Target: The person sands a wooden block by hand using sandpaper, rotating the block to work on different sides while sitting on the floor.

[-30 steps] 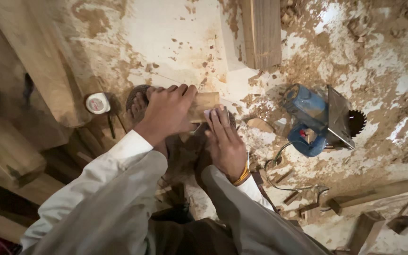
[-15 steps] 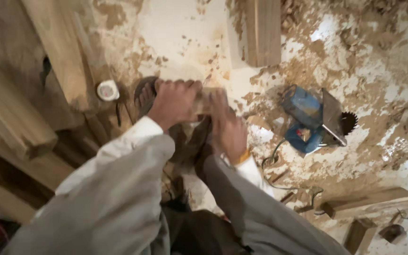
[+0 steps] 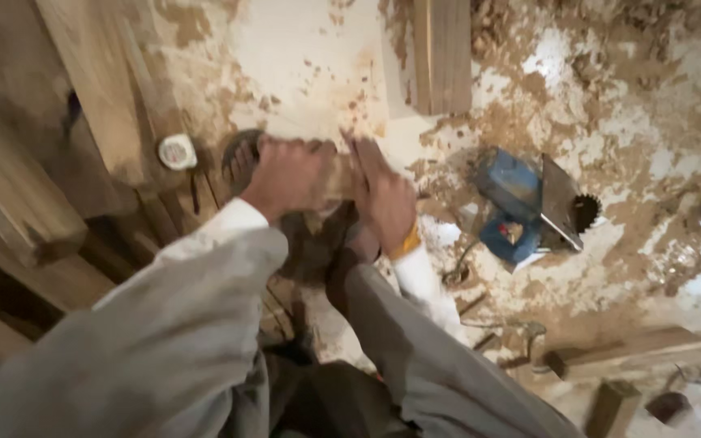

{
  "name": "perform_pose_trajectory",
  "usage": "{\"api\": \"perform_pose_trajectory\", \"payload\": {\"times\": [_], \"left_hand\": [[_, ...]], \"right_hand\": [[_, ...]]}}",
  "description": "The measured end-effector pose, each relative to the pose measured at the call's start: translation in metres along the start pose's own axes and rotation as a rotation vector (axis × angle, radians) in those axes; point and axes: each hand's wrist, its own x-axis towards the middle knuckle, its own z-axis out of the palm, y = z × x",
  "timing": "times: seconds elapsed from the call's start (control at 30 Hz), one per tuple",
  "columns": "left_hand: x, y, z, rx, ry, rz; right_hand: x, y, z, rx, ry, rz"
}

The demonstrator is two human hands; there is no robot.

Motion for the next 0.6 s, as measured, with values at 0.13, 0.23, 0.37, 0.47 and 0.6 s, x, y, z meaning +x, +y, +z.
{"api": "perform_pose_trajectory", "payload": {"times": [0.13,0.23,0.37,0.47,0.6], "left_hand": [[0.001,-0.010,0.008,0.074,0.083,0.050],[0.005,-0.014,0.014,-0.106,0.001,0.021],[0.004,-0.003,0.003,0.007,0.039,0.010],[-0.004,-0.006,0.006,-0.035,0.016,0.024],[-0.005,-0.005,0.007,-0.032,0.012,0.020]], "right_hand": [[-0.026,-0.011,0.004,-0.081,0.132,-0.063],[-0.005,0.006,0.010,-0.045,0.060,-0.030],[-0.012,-0.005,0.002,0.041,0.109,-0.016],[-0.017,-0.006,0.009,0.004,0.110,0.022],[0.009,0.015,0.012,0.140,0.110,-0.119]]}}
